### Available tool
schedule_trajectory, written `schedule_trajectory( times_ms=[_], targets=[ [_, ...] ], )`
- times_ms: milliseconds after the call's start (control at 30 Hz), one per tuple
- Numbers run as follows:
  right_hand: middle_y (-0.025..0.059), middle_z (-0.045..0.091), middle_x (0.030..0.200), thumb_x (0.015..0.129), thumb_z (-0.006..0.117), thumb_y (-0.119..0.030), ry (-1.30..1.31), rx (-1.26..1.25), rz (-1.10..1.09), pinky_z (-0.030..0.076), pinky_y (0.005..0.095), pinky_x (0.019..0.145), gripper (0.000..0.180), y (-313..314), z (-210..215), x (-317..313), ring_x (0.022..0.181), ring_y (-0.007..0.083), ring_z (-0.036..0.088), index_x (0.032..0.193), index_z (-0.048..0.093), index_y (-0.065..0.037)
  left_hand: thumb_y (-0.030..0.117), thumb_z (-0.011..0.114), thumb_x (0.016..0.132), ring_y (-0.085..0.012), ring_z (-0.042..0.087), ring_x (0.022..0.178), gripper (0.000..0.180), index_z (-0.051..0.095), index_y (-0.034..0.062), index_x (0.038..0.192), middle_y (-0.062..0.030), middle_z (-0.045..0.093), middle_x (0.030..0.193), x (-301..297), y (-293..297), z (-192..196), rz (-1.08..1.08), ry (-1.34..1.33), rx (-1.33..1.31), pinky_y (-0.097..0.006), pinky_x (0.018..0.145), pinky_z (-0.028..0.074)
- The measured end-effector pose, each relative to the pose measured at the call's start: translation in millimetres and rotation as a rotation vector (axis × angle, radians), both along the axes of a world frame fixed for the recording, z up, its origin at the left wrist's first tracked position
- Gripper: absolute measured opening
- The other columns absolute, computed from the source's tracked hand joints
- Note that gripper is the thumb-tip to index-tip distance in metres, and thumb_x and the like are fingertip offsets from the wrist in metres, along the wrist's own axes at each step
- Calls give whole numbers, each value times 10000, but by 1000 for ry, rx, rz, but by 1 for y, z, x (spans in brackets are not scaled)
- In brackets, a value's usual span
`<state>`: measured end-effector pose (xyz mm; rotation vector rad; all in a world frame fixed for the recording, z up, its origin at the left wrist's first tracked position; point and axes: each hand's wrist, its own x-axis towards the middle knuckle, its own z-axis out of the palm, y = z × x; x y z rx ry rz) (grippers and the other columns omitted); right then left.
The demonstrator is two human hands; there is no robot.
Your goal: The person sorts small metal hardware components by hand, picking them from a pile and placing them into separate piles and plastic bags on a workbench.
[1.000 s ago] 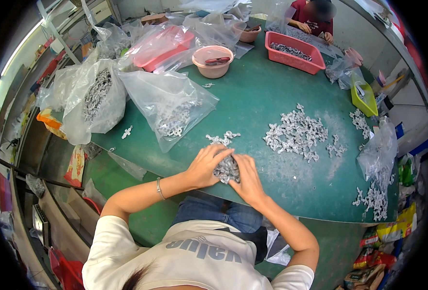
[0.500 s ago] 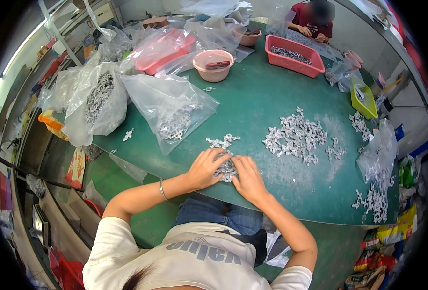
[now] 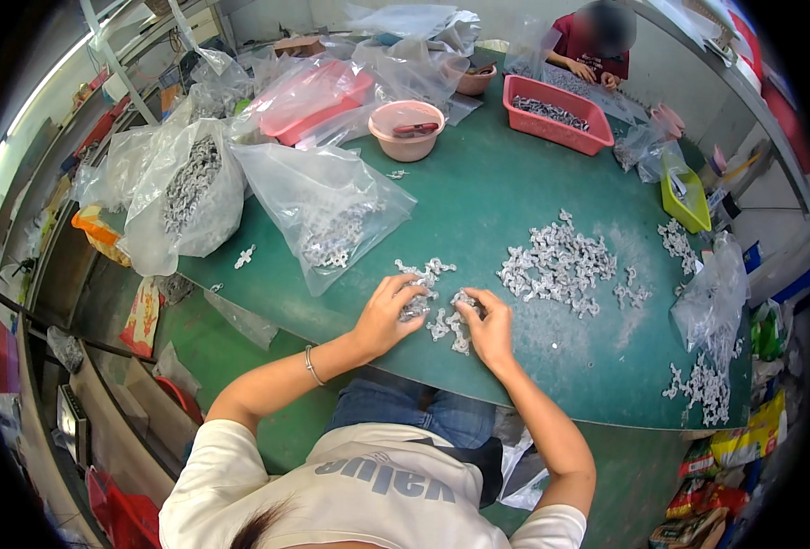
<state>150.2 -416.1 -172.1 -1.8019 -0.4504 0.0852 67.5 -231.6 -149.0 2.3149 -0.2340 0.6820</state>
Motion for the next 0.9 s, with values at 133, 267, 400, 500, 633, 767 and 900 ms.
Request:
schedule_trajectory(
  times_ms=[133,267,400,500,633,767,900],
  targets=[
    [68,634,854,794,657,-38,156,127,9,464,227,631,242,1,0,3,716,100,578,1014,614,56,65,708,687,-327,531,994,325,585,38,986,-152,547,1089,4,2,1,50,-37,-156,-374,847,445],
    [58,631,879,827,636,-48,272,245,11,472,209,660,239,3,10,2,754,94,586,1039,594,53,57,702,720,-227,589,880,299,588,29,995,-119,603,983,11,5,8,97,-99,-301,-312,779,463],
    [44,627,872,850,612,-57,458,348,-20,476,211,696,213,9,16,7,763,93,581,1038,575,36,43,680,771,-82,567,772,256,593,9,1009,-42,616,882,18,10,11,113,201,-865,-223,681,453],
    [37,622,892,868,591,-69,587,563,10,467,222,706,200,17,20,12,779,100,574,1045,560,17,80,643,826,-80,574,695,202,577,-15,992,-50,609,792,27,14,6,53,88,-1132,-205,591,457],
    [42,617,902,885,573,-99,698,706,83,468,246,720,171,20,36,23,799,114,578,1025,568,-1,111,595,862,-158,619,703,172,559,-8,982,-90,629,845,26,11,30,-43,348,-1669,-302,580,530],
    [40,620,899,892,564,-104,633,797,125,472,248,708,173,44,54,15,800,107,581,1028,572,2,190,544,892,-226,634,782,214,551,15,1016,-122,633,925,27,10,20,-179,469,-1915,-400,644,558],
    [40,610,924,888,546,-59,204,479,41,458,231,710,180,70,77,-15,824,89,563,1045,573,23,211,526,896,-214,631,847,213,563,34,1009,-102,639,940,26,-4,11,-313,550,-2035,-388,734,544]
  ],
)
